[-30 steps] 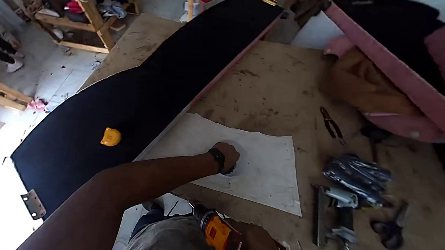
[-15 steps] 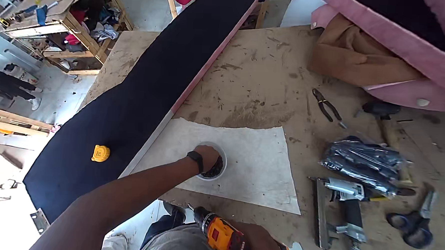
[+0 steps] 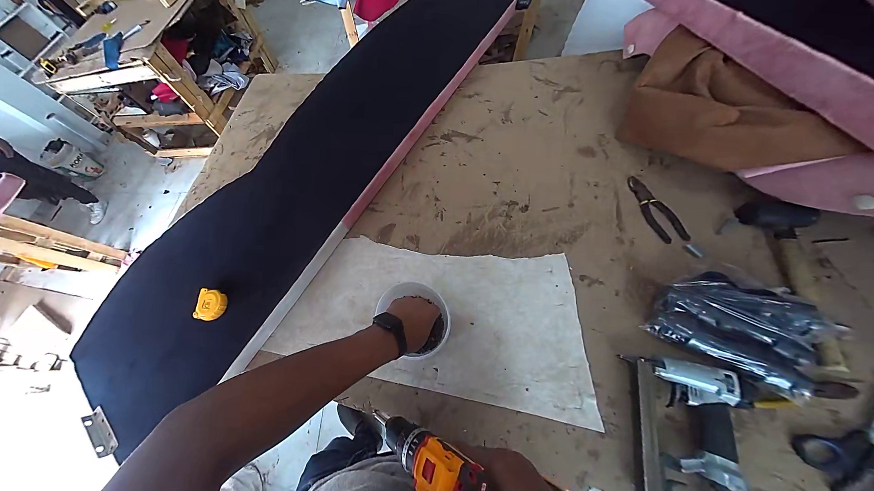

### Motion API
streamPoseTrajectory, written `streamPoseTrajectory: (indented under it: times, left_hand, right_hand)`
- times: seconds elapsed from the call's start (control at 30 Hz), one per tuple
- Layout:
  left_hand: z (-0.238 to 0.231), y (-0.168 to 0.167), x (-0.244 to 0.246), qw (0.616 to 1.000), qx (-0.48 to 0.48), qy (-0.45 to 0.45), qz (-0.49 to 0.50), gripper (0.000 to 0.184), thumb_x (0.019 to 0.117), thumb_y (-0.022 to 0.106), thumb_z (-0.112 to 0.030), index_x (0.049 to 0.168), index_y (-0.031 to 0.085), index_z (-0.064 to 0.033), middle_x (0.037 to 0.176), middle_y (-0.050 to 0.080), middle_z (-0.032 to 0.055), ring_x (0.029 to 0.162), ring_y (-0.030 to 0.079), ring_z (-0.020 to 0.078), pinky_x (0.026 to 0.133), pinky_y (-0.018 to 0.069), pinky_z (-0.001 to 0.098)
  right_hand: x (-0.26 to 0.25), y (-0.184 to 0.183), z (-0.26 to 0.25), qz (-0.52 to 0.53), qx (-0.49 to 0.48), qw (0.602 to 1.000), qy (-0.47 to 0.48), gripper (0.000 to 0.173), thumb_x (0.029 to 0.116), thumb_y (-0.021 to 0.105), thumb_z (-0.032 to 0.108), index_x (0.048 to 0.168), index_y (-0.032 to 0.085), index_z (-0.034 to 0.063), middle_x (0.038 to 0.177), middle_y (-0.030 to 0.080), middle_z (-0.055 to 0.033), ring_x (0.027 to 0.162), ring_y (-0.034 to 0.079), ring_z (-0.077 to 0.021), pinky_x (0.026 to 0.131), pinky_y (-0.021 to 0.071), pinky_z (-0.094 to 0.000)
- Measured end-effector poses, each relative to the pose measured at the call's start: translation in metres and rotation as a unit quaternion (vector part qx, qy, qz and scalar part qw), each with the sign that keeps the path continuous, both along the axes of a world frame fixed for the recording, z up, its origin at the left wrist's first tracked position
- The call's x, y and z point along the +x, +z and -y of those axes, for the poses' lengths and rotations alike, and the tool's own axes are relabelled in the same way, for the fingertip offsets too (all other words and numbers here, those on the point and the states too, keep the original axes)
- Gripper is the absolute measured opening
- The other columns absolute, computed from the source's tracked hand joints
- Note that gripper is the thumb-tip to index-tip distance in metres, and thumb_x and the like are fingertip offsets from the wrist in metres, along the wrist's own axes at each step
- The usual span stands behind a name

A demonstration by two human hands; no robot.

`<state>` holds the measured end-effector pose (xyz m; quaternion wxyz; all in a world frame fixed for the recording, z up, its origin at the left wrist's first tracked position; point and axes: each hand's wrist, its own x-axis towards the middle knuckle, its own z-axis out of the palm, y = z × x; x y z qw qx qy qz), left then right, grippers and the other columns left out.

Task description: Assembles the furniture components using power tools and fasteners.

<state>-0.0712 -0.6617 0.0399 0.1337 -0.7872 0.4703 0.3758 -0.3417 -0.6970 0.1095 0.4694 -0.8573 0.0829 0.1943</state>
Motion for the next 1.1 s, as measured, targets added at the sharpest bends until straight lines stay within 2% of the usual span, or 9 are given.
streamPoseTrajectory:
  times: [0.17, 0.27, 0.33, 0.47, 0.67, 0.77, 0.87, 1.0, 1.1]
  left_hand:
    - [-0.006, 0.002, 0.015, 0.997, -0.056, 0.019, -0.053, 0.019, 0.0966, 0.062, -0.018, 0.109, 0.073, -0.0091, 0.118, 0.066, 0.0134, 0.109, 0.066, 0.0315, 0.091, 0.0557, 0.057]
    - [-0.018, 0.014, 0.023, 0.972, -0.136, 0.122, -0.146, 0.018, 0.0957, 0.066, -0.019, 0.108, 0.07, -0.0068, 0.103, 0.071, 0.0117, 0.094, 0.07, 0.026, 0.086, 0.0582, 0.0516]
    - [-0.026, 0.019, 0.028, 0.919, -0.179, 0.234, -0.262, 0.018, 0.0969, 0.068, -0.017, 0.109, 0.066, -0.0042, 0.095, 0.074, 0.0098, 0.083, 0.074, 0.0205, 0.081, 0.0633, 0.0415]
    - [-0.04, 0.033, 0.027, 0.757, -0.266, 0.41, -0.434, 0.014, 0.0988, 0.06, -0.004, 0.112, 0.061, 0.0015, 0.098, 0.073, 0.0178, 0.08, 0.072, 0.0239, 0.076, 0.0608, 0.0383]
    - [-0.071, 0.039, 0.022, 0.589, -0.372, 0.485, -0.529, 0.012, 0.0997, 0.051, -0.007, 0.105, 0.062, -0.0051, 0.089, 0.066, 0.012, 0.07, 0.06, 0.0157, 0.066, 0.0518, 0.0305]
    - [-0.092, 0.052, 0.018, 0.594, -0.386, 0.475, -0.522, 0.011, 0.1005, 0.059, -0.009, 0.108, 0.065, -0.0037, 0.095, 0.069, 0.0135, 0.065, 0.056, 0.0097, 0.061, 0.0474, 0.0244]
    - [-0.119, 0.065, 0.017, 0.616, -0.395, 0.483, -0.48, 0.027, 0.1037, 0.059, -0.014, 0.129, 0.068, -0.0071, 0.102, 0.073, 0.0146, 0.057, 0.048, 0.0054, 0.053, 0.0393, 0.0212]
    - [-0.162, 0.075, 0.012, 0.563, -0.433, 0.546, -0.444, 0.033, 0.1096, 0.048, -0.021, 0.122, 0.07, 0.0, 0.104, 0.075, 0.0174, 0.054, 0.049, 0.0052, 0.052, 0.0402, 0.021]
    - [-0.188, 0.089, -0.002, 0.489, -0.475, 0.579, -0.448, 0.031, 0.1119, 0.04, -0.024, 0.117, 0.058, 0.0003, 0.109, 0.073, 0.0208, 0.056, 0.054, 0.006, 0.053, 0.0419, 0.0209]
  right_hand:
    - [-0.011, -0.004, 0.002, -0.004, 0.004, 1.0, -0.022, 0.042, 0.0854, 0.075, 0.034, 0.124, 0.071, 0.0182, 0.1, 0.076, -0.011, 0.094, 0.074, -0.0322, 0.08, 0.0558, -0.0609]
    - [-0.017, -0.008, 0.004, -0.016, 0.011, 0.999, -0.039, 0.045, 0.0853, 0.075, 0.036, 0.127, 0.07, 0.0201, 0.101, 0.076, -0.0101, 0.096, 0.073, -0.0312, 0.082, 0.0556, -0.0607]
    - [-0.019, -0.01, 0.004, -0.019, 0.016, 0.998, -0.058, 0.046, 0.0855, 0.075, 0.036, 0.127, 0.07, 0.0187, 0.101, 0.076, -0.0109, 0.096, 0.073, -0.0319, 0.081, 0.0556, -0.0611]
    - [-0.021, -0.014, 0.003, -0.007, 0.028, 0.995, -0.098, 0.046, 0.0835, 0.077, 0.036, 0.123, 0.072, 0.0137, 0.1, 0.076, -0.0119, 0.096, 0.073, -0.0314, 0.084, 0.0559, -0.0605]
    - [-0.019, -0.009, 0.0, 0.068, 0.065, 0.984, -0.154, 0.045, 0.0836, 0.079, 0.029, 0.121, 0.072, 0.0052, 0.101, 0.077, -0.0127, 0.096, 0.074, -0.026, 0.088, 0.0576, -0.054]
    - [-0.02, -0.008, -0.006, 0.108, 0.083, 0.969, -0.206, 0.043, 0.0841, 0.082, 0.027, 0.113, 0.072, -0.0024, 0.097, 0.076, -0.0125, 0.092, 0.074, -0.0153, 0.09, 0.0587, -0.0404]
    - [-0.018, -0.006, -0.013, 0.136, 0.096, 0.954, -0.25, 0.045, 0.0842, 0.083, 0.027, 0.11, 0.067, -0.0067, 0.095, 0.074, -0.0079, 0.091, 0.07, -0.0019, 0.092, 0.0573, -0.0249]
    - [0.005, 0.006, -0.024, 0.126, 0.173, 0.948, -0.235, 0.044, 0.0916, 0.08, 0.027, 0.117, 0.064, -0.0058, 0.104, 0.074, -0.0129, 0.097, 0.073, -0.0181, 0.094, 0.0608, -0.0406]
    - [0.024, 0.006, -0.034, 0.141, 0.215, 0.944, -0.206, 0.04, 0.0939, 0.077, 0.023, 0.116, 0.064, -0.007, 0.102, 0.073, -0.0173, 0.093, 0.073, -0.0244, 0.09, 0.0613, -0.0469]
